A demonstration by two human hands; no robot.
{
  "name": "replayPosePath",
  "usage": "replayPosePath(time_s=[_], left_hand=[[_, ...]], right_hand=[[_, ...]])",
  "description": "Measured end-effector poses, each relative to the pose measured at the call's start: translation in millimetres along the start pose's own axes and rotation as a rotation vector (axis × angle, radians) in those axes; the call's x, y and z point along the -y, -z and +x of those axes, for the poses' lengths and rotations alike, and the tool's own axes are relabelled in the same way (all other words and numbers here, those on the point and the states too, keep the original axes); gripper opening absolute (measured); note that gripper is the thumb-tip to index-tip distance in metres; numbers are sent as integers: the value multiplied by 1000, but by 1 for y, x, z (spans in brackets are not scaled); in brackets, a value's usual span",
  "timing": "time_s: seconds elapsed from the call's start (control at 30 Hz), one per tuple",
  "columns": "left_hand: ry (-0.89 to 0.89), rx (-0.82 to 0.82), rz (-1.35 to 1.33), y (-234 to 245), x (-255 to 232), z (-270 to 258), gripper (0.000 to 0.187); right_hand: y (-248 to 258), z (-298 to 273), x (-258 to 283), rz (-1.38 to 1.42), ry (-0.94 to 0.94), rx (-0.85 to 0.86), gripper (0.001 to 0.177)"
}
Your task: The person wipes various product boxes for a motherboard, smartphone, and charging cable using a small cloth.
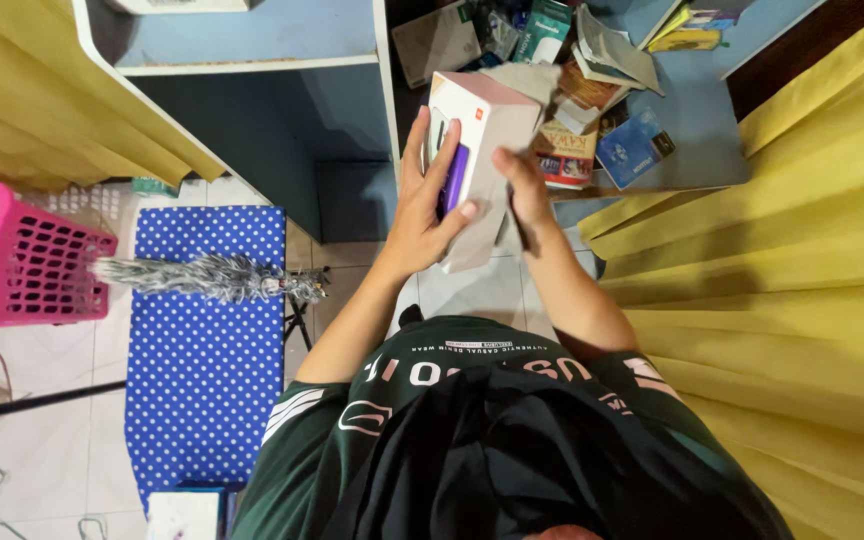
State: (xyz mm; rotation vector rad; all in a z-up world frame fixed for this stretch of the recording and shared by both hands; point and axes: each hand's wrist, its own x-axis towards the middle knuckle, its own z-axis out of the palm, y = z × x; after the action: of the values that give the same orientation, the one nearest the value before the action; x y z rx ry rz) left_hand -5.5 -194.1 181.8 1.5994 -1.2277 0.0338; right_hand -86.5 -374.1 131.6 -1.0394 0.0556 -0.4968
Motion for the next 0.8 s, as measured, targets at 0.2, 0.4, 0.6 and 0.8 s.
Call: replayPosePath(time_s=[0.2,0.4,0.6,0.8], left_hand=[[355,-26,-622,26,15,25,86],[551,100,-1263,18,81,25,74],[712,-38,-1497,18,116,33,62],[616,-103,-1405,44,111,55,69]], right_hand=[[-33,29,27,154,-13,64,76],[-14,60,-8,-61,85,-27,68],[-33,50,-34,-491,267,7,74],[-71,19,-26,-1177,580,146,79]])
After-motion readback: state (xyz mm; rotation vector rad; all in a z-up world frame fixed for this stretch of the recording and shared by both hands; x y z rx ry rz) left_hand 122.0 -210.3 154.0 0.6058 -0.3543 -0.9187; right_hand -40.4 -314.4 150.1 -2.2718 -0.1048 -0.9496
